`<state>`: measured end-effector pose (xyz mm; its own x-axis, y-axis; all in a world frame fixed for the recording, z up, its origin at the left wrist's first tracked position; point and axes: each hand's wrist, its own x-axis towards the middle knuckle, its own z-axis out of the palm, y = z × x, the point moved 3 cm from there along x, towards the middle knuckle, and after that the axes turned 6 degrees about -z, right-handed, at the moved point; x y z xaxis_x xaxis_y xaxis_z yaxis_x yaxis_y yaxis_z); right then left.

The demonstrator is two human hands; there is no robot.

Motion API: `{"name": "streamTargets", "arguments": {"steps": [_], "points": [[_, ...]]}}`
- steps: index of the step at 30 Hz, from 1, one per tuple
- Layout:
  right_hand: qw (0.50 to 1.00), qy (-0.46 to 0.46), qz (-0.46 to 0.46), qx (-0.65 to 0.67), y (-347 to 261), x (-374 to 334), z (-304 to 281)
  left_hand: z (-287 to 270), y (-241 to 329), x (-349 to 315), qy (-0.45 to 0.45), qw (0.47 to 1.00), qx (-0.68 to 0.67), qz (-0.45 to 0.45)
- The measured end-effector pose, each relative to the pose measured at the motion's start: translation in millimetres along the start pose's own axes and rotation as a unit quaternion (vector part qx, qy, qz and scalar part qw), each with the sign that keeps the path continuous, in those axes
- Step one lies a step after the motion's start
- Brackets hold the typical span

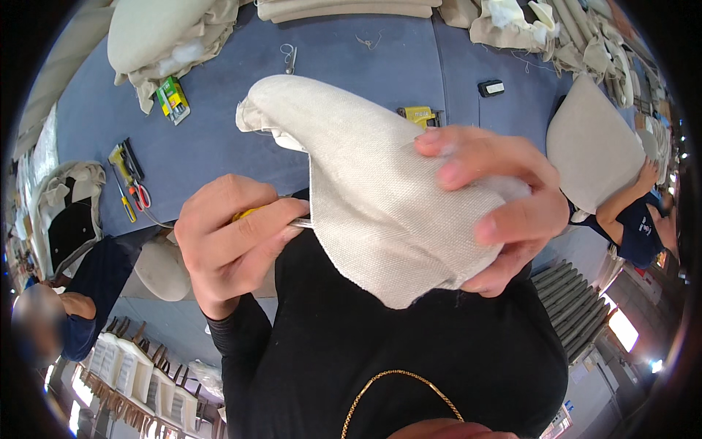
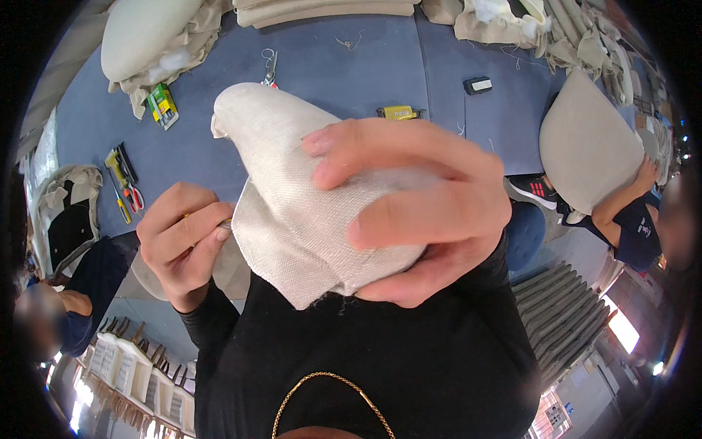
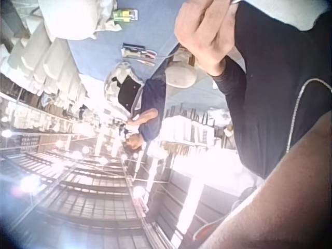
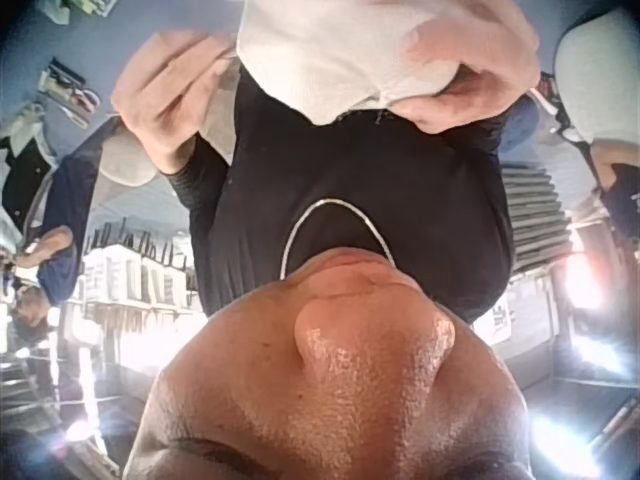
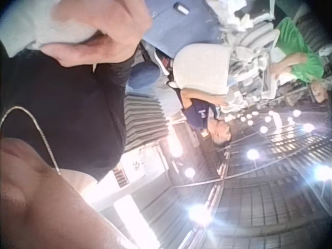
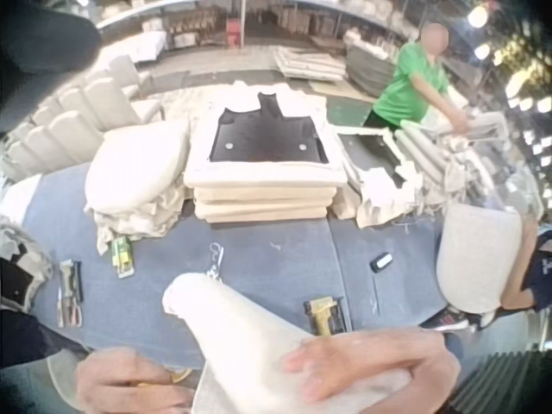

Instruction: The person walks to a workbench and begins upholstering a seat cushion. They use a screwdriver to pry and remove old fabric, then use a staple gun to attach new fabric to the cushion. The person repeatedly pulls and staples the fabric to secure it.

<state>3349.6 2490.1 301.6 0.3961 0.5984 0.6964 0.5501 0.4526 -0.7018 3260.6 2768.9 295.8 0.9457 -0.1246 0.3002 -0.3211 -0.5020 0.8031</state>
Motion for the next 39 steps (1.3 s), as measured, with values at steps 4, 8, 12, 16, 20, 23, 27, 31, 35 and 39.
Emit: {"name": "streamTargets", "arguments": {"steps": [4, 8, 12, 16, 20, 23, 27, 31, 35, 39], "points": [[0.998, 0.056, 0.021, 0.031, 1, -3, 2, -24, -27, -12, -0.079, 0.994, -0.033, -0.062], [0.999, 0.016, -0.043, -0.01, 7, -3, -1, -52, -58, -31, -0.114, 0.978, -0.125, -0.12], [0.997, -0.038, -0.064, -0.016, 8, 14, 5, -38, -77, -15, 0.041, 0.985, -0.067, -0.154], [0.999, -0.043, -0.007, 0.029, 5, 18, 13, 7, -91, 28, 0.014, 0.98, 0.011, -0.198], [0.997, -0.058, 0.036, -0.034, -4, 16, -18, 0, -88, 18, -0.086, 0.959, 0.07, -0.261], [0.991, 0.015, 0.09, -0.1, -7, 5, -25, -10, -79, 8, -0.17, 0.948, 0.041, -0.265], [0.955, 0.226, 0.194, 0.002, -3, 8, -10, 7, -57, 51, -0.054, 0.96, -0.078, -0.262], [0.951, 0.207, 0.218, 0.073, -2, 27, 0, 31, 9, 100, -0.067, 0.952, -0.249, -0.163], [0.959, 0.188, 0.203, -0.063, 2, 30, 3, 41, 35, 114, -0.096, 0.986, -0.134, 0.006], [0.944, 0.205, 0.259, 0.006, -1, 30, 16, 60, 22, 98, -0.049, 0.988, -0.143, -0.024]]}}
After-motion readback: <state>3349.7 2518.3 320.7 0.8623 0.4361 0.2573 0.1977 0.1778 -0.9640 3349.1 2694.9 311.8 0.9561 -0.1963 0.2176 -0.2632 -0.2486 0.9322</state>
